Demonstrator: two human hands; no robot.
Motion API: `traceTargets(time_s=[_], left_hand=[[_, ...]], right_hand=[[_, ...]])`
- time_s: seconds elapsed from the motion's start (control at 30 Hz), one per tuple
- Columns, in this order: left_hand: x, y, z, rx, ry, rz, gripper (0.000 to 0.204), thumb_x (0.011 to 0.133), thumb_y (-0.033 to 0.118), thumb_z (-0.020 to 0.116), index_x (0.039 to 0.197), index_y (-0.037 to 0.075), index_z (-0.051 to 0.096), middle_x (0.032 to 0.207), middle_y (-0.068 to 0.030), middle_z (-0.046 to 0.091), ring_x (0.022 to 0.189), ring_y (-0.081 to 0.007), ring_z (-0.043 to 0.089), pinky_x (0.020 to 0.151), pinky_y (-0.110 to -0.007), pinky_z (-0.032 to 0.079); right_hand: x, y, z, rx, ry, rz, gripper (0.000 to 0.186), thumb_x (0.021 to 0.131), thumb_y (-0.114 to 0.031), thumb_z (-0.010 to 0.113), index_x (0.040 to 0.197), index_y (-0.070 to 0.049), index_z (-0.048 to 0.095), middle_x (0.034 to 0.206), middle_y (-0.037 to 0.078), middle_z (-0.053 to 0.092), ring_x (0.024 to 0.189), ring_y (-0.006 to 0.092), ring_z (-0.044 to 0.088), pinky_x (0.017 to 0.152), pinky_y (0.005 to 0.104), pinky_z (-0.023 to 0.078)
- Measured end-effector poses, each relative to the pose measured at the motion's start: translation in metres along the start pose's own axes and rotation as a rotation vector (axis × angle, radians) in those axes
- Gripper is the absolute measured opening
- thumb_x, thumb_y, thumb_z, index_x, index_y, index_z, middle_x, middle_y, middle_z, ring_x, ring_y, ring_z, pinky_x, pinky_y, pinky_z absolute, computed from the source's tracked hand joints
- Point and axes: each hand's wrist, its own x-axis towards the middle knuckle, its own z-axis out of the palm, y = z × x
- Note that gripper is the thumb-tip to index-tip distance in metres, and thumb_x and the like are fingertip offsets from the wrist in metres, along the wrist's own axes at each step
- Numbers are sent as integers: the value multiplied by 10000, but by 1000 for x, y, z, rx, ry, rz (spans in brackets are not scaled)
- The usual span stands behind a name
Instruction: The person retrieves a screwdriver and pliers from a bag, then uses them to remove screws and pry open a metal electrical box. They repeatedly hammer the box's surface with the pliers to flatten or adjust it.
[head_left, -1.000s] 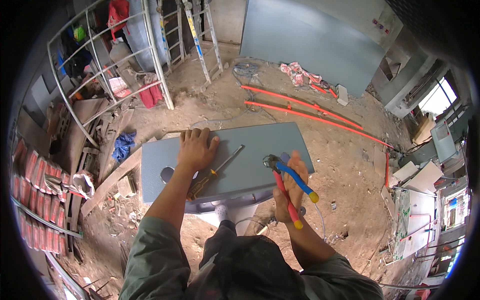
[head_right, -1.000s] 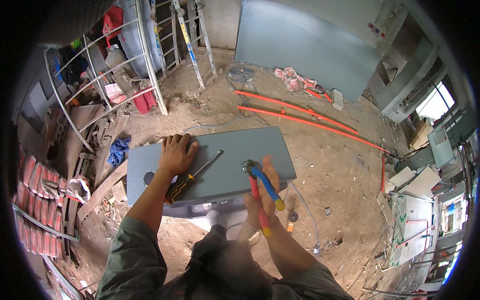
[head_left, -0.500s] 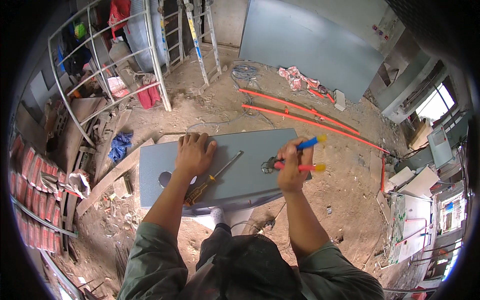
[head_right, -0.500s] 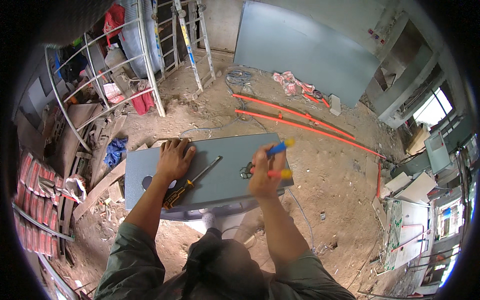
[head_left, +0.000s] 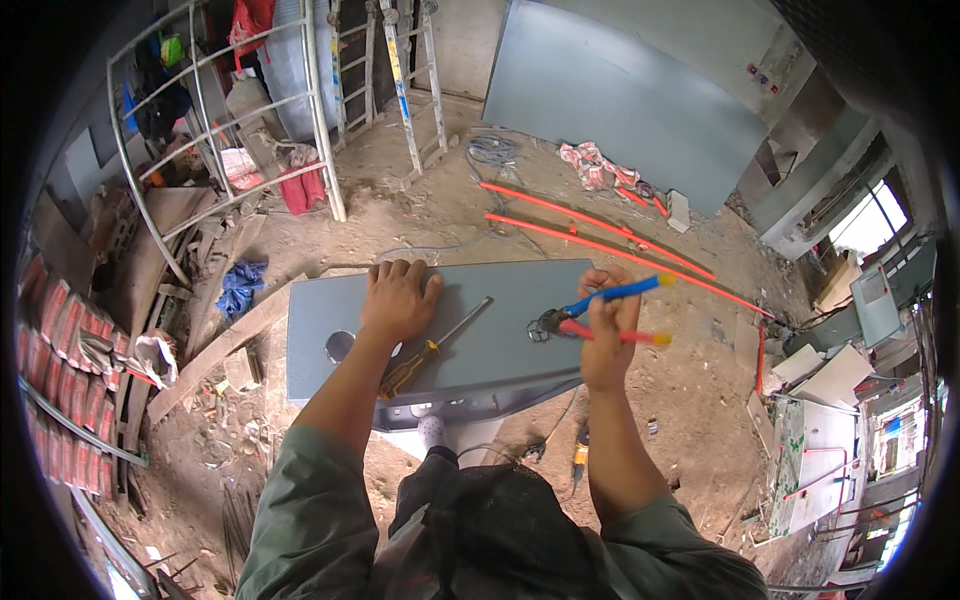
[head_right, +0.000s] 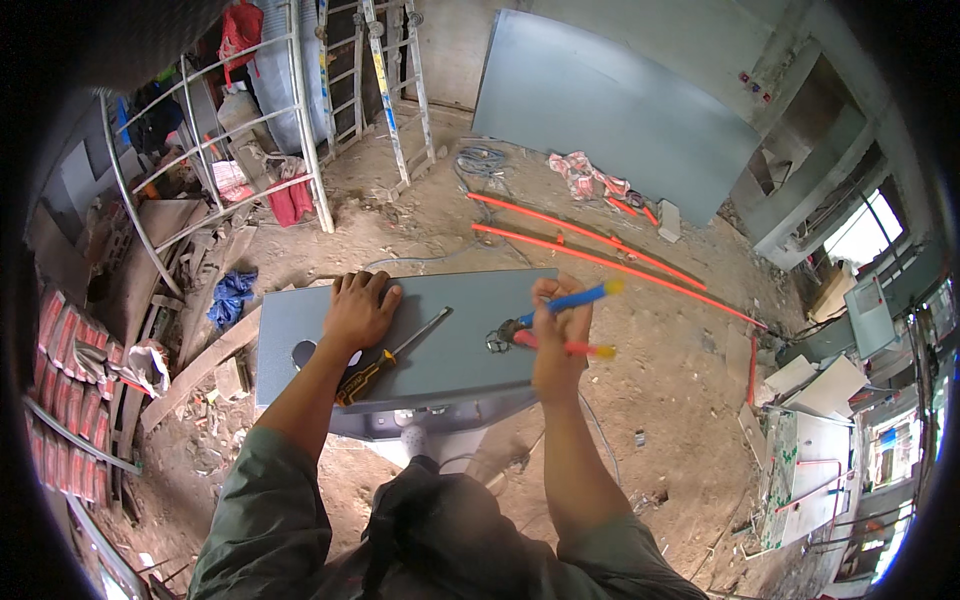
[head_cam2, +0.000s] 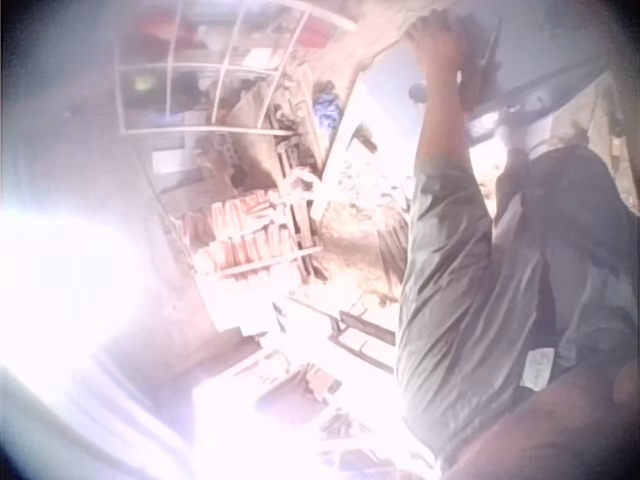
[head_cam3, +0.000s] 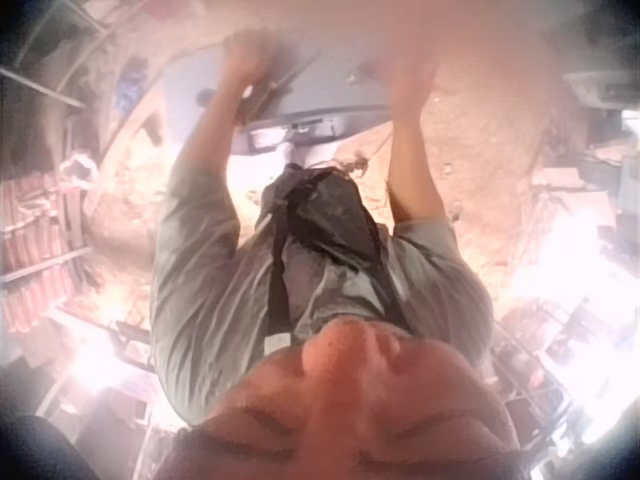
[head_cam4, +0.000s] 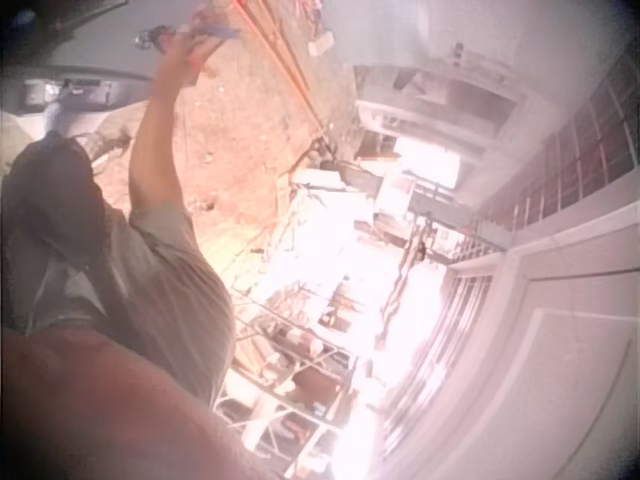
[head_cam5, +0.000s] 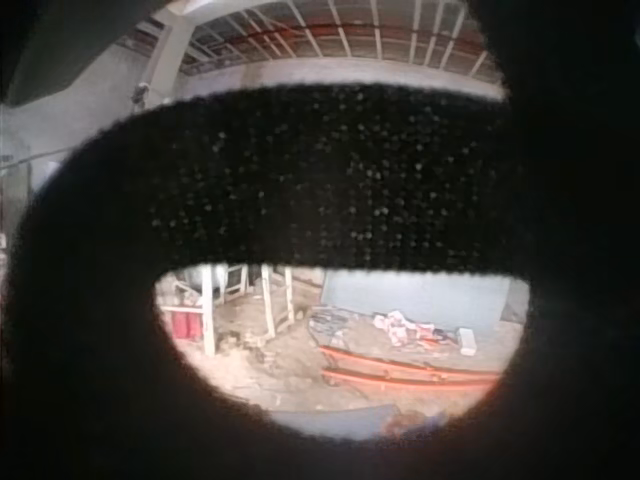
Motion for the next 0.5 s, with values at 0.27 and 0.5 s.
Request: traceTargets(time_s=[0.27, 0.5], left_hand=[[-1, 4, -6, 30, -40, -25, 542, 1066, 508, 456, 1379, 95, 615, 1391, -208, 616, 1397, -401, 484, 1233, -543, 274], [-1, 10, -5, 50, -23, -11, 573, 1069, 528, 450, 1409, 99, 620, 1412, -215, 612, 1393, -400, 485, 1230, -531, 284]], right_hand=[[-8, 23, 1, 144, 50, -210, 216, 1069, -225, 624, 1115, -74, 477, 954, 43, 522, 862, 144, 541, 809, 351, 526], [112, 44, 13, 95, 105, 425, 185, 1066, -281, 626, 973, -148, 536, 736, -31, 462, 578, 97, 466, 507, 328, 434]])
